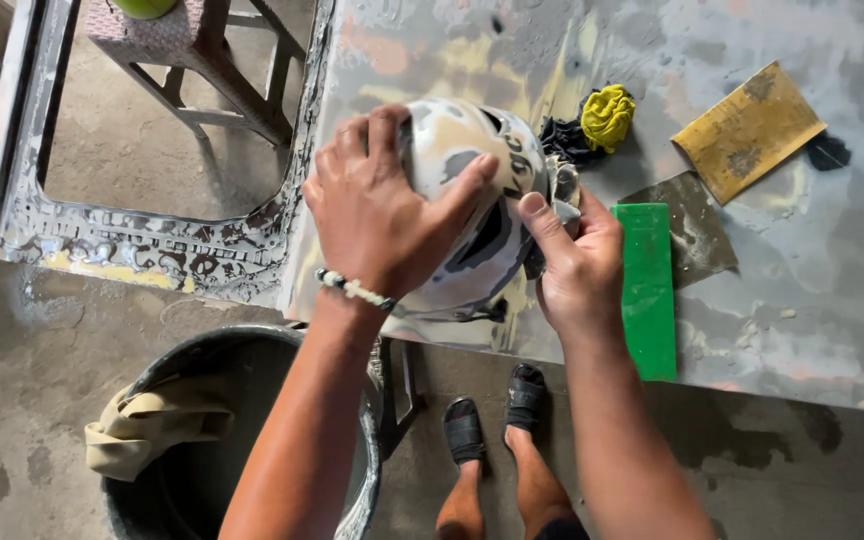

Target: Sanding and cleaning a motorcycle helmet for preparation.

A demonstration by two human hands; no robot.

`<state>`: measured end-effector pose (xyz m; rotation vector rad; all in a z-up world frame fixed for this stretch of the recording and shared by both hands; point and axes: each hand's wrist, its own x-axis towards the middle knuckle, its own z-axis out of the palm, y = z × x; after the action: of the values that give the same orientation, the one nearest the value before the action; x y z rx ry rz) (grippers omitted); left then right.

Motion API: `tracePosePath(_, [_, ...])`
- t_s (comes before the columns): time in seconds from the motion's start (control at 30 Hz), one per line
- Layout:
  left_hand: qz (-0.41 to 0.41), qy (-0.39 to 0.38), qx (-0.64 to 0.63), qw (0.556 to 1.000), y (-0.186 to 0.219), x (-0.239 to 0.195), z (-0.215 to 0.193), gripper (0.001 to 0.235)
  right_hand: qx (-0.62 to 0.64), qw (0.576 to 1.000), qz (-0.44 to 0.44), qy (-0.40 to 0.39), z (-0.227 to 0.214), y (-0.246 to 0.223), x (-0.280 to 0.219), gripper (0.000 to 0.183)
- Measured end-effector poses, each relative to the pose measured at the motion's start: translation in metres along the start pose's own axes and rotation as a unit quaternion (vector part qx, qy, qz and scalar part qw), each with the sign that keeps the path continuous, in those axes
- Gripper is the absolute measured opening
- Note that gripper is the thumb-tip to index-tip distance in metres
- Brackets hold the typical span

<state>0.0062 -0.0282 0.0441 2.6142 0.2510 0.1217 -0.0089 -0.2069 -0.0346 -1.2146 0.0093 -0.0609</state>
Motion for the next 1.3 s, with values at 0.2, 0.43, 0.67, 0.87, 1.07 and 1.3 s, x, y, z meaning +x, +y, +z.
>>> tracePosePath(0.2, [0.314, 0.127, -0.016, 0.941, -0.033, -0.007, 0.000, 0.115, 0.020, 0.999, 0.026, -0.042, -0.013, 0.007, 0.008, 0.029])
tracePosePath(0.43, [0.203, 0.084, -0.112, 0.969, -0.050, -0.010, 0.014, 0.106, -0.084, 0.992, -0.093, 0.025, 0.006, -0.026, -0.002, 0.049])
tracePosePath(0.67, [0.170, 0.113, -0.113, 0.972, -0.045, -0.009, 0.019, 0.104, -0.409, 0.886, -0.219, 0.005, 0.027, -0.045, -0.001, 0.040])
tracePosePath(0.87, [0.125, 0.111, -0.089, 0.982, -0.035, -0.007, 0.028, 0.100, -0.509, 0.787, -0.332, -0.105, 0.034, -0.053, 0.003, 0.043])
tracePosePath(1.07, [0.093, 0.020, -0.098, 0.991, -0.027, -0.002, 0.015, 0.097, -0.388, 0.912, -0.127, -0.042, 0.025, -0.069, 0.024, 0.051])
tracePosePath(1.3, [0.205, 0.196, -0.070, 0.956, -0.039, -0.010, 0.000, 0.093, -0.433, 0.831, -0.305, -0.170, 0.024, -0.053, 0.041, 0.031])
